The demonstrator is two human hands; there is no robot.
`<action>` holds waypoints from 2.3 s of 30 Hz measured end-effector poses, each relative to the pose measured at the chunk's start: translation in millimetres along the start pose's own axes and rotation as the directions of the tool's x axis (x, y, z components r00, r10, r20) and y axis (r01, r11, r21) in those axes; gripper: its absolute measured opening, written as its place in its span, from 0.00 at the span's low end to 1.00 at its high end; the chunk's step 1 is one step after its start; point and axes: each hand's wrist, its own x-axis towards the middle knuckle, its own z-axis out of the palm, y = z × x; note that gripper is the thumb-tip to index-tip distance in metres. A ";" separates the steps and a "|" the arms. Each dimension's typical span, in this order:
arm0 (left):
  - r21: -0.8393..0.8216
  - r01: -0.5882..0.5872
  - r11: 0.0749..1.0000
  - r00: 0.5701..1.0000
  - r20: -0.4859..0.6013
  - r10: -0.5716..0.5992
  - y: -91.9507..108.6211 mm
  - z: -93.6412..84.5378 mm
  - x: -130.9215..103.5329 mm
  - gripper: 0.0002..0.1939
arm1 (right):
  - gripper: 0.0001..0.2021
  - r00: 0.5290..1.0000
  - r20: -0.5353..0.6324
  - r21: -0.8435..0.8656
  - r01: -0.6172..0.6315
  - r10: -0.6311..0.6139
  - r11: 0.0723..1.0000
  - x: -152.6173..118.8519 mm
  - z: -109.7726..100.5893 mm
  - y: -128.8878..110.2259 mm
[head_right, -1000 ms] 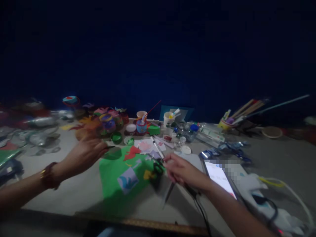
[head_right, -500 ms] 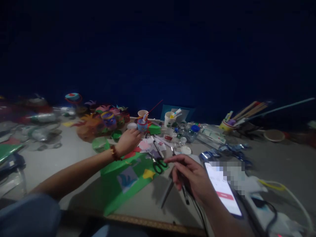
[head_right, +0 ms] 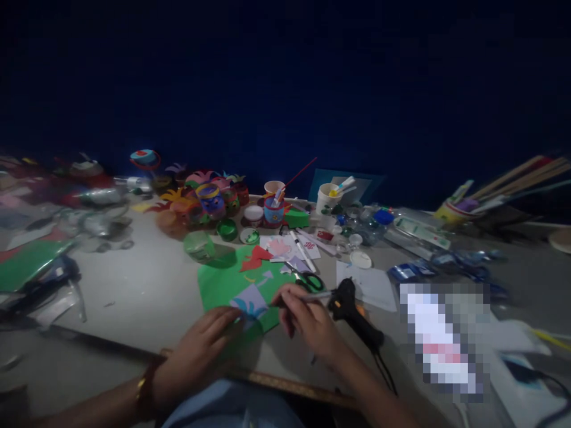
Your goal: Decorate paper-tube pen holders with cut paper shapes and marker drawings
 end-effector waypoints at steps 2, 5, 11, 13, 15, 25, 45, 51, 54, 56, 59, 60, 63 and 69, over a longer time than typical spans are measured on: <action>-0.018 0.010 1.000 0.999 0.032 -0.009 -1.4 2.4 3.1 0.32 | 0.18 0.999 -0.005 -0.125 0.040 -0.041 0.991 5.0 6.8 4.8; -0.032 0.013 0.999 0.998 0.062 -0.011 -5.9 1.9 6.3 0.38 | 0.13 0.999 0.009 -0.182 0.045 -0.045 0.982 10.4 14.3 6.4; -0.043 -0.012 0.999 0.988 0.155 0.018 -8.2 -6.1 9.9 0.39 | 0.05 0.998 0.024 -0.130 0.062 -0.059 0.990 32.4 29.1 8.9; -0.033 0.005 0.999 0.985 0.170 0.000 -7.6 -7.4 10.0 0.38 | 0.03 0.998 0.026 -0.132 0.068 -0.065 0.989 42.9 35.3 14.2; -0.018 0.025 1.000 0.985 0.169 -0.022 -7.3 -6.8 8.9 0.36 | 0.03 0.998 0.023 -0.140 0.061 -0.058 0.988 52.4 41.9 21.1; 0.011 0.012 1.000 0.985 0.171 -0.014 -9.3 -3.9 5.3 0.37 | 0.03 0.987 0.037 -0.284 0.159 -0.155 0.946 71.3 53.4 39.0; 0.012 0.027 1.000 0.983 0.183 -0.029 -8.9 -5.3 7.2 0.37 | 0.03 0.992 0.071 -0.317 0.125 -0.109 0.940 76.0 51.0 38.0; 0.018 0.017 1.000 0.986 0.165 -0.020 -10.1 -4.8 6.7 0.36 | 0.02 0.991 0.080 -0.343 0.127 -0.106 0.931 75.6 51.4 39.1; 0.011 0.026 1.000 0.984 0.174 -0.027 -9.6 -4.9 6.6 0.36 | 0.03 0.990 0.090 -0.348 0.133 -0.109 0.928 76.0 51.2 41.1; 0.006 0.032 0.999 0.983 0.180 -0.033 -9.3 -4.7 6.6 0.36 | 0.03 0.989 0.093 -0.364 0.139 -0.112 0.921 76.2 50.6 43.1; 0.002 0.035 0.999 0.983 0.182 -0.035 -9.1 -4.4 6.5 0.36 | 0.03 0.988 0.103 -0.372 0.142 -0.111 0.917 76.2 49.9 44.9; 0.001 0.035 0.999 0.982 0.183 -0.035 -9.2 -4.3 6.6 0.36 | 0.03 0.988 0.106 -0.369 0.141 -0.109 0.919 76.1 49.9 44.9; 0.004 0.031 1.000 0.984 0.177 -0.031 -9.3 -4.9 7.1 0.36 | 0.03 0.988 0.108 -0.365 0.139 -0.107 0.920 75.8 50.3 43.5; 0.024 0.012 1.000 0.985 0.172 -0.016 -9.1 -8.0 8.8 0.35 | 0.03 0.990 0.110 -0.388 0.130 -0.094 0.912 75.8 50.7 41.4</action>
